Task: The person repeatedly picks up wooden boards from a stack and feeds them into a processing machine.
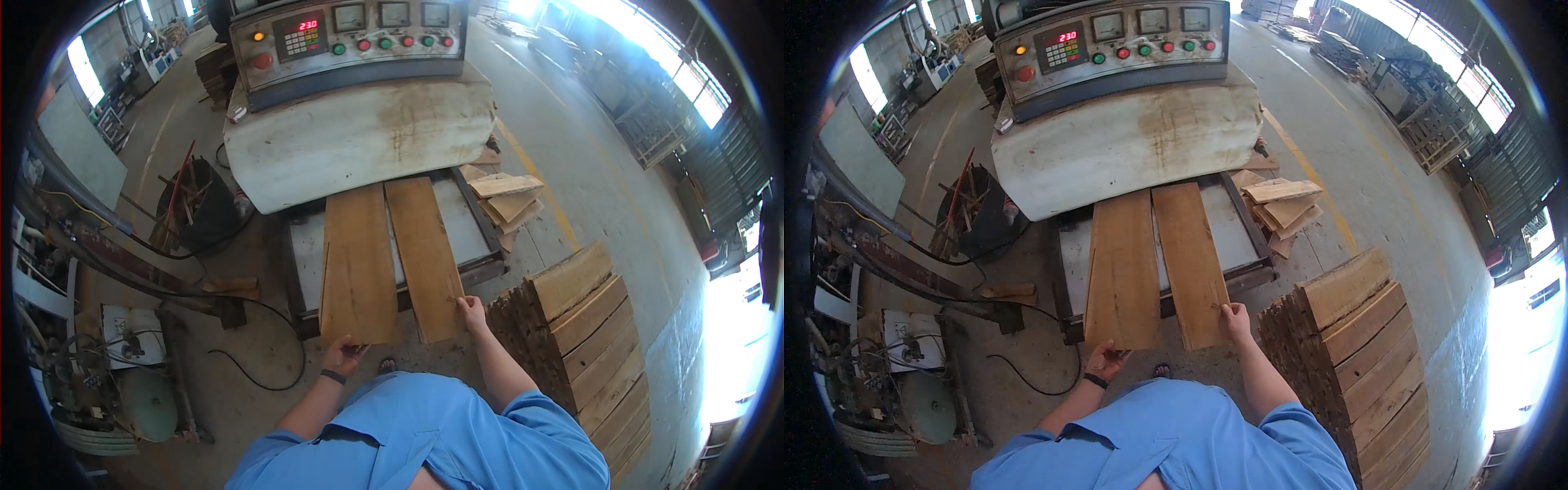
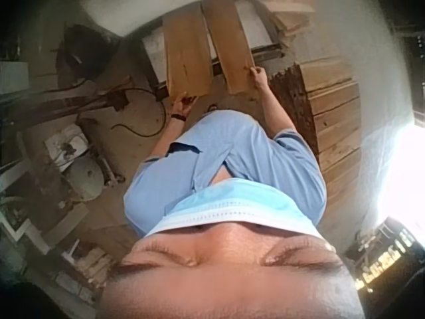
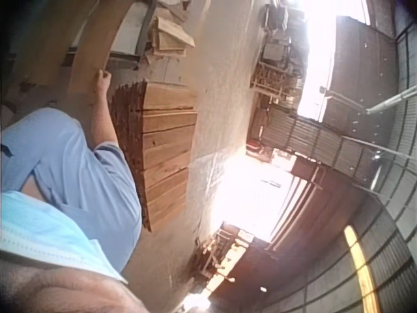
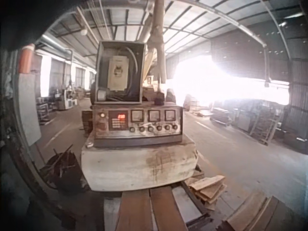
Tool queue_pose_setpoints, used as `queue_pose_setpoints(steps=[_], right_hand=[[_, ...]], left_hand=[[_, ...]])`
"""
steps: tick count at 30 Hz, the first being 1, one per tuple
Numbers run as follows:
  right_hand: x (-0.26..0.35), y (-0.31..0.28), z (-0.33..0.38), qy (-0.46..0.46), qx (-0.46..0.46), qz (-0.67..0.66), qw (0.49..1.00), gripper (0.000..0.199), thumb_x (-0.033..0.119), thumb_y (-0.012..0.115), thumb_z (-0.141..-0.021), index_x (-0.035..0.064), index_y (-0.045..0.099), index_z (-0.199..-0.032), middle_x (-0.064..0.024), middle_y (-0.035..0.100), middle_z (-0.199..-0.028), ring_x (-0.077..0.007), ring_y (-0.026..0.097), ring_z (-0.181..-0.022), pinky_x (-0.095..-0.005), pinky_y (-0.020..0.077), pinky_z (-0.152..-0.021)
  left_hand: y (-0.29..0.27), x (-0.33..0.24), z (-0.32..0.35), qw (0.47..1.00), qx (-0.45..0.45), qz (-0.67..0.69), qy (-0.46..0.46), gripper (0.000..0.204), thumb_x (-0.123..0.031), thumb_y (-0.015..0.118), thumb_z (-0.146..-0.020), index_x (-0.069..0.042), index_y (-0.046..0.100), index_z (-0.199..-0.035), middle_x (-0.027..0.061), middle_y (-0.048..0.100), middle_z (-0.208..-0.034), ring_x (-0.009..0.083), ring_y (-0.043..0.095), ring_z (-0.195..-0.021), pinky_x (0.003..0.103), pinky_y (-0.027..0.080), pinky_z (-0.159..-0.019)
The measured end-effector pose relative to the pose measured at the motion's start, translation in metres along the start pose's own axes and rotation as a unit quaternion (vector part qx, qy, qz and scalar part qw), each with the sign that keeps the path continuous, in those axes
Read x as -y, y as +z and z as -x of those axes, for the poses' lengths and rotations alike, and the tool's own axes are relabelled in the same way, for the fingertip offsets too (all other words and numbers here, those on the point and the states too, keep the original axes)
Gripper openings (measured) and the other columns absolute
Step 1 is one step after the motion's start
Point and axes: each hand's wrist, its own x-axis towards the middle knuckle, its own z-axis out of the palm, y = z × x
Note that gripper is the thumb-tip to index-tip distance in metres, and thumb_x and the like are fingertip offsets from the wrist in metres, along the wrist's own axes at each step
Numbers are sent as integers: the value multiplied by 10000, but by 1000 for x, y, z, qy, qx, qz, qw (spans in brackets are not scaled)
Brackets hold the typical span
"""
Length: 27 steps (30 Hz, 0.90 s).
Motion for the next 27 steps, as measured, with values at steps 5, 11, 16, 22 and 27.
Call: queue_pose_setpoints(steps=[5, 11, 16, 22, 27], right_hand=[[59, 9, 25, -67, 37, 106, 991, 667, 243, 829, -866, 53, 521, -1426, -185, 604, -1371, -324, 612, -1226, -412, 481, -1053], [116, -9, 88, -287, 116, 395, 865, 927, 256, 883, -753, 166, 428, -1556, -155, 341, -1635, -404, 275, -1534, -512, 308, -1216], [104, -11, 77, -351, 162, 493, 780, 988, 387, 894, -727, 181, 428, -1574, -148, 287, -1684, -379, 231, -1568, -516, 227, -1254], [114, -10, 50, -358, 172, 512, 762, 953, 383, 884, -747, 172, 444, -1565, -153, 288, -1683, -381, 252, -1562, -500, 250, -1256], [134, -7, 20, -362, 190, 501, 763, 925, 357, 876, -765, 163, 448, -1562, -169, 286, -1680, -400, 253, -1558, -505, 261, -1258]], left_hand=[[17, 1, -7, 992, -102, -9, -68, 258, -62, 686, -940, -21, 636, -1191, 146, 709, -1140, 322, 682, -1076, 584, 553, -1029], [4, 7, -3, 879, -64, -437, -180, 288, -247, 743, -940, -69, 699, -1162, 105, 752, -1004, 346, 726, -935, 503, 589, -940], [89, 0, 36, 549, -61, -819, 156, 494, -294, 826, -830, -97, 669, -1255, 177, 641, -1267, 372, 605, -1193, 526, 506, -1043], [107, 5, 23, 248, -56, -942, 219, 786, -255, 819, -804, -194, 498, -1520, 182, 327, -1622, 483, 285, -1481, 616, 304, -1200], [103, 15, -2, 229, -87, -953, 177, 800, -245, 785, -851, -233, 439, -1573, 176, 287, -1655, 491, 264, -1506, 648, 283, -1210]])
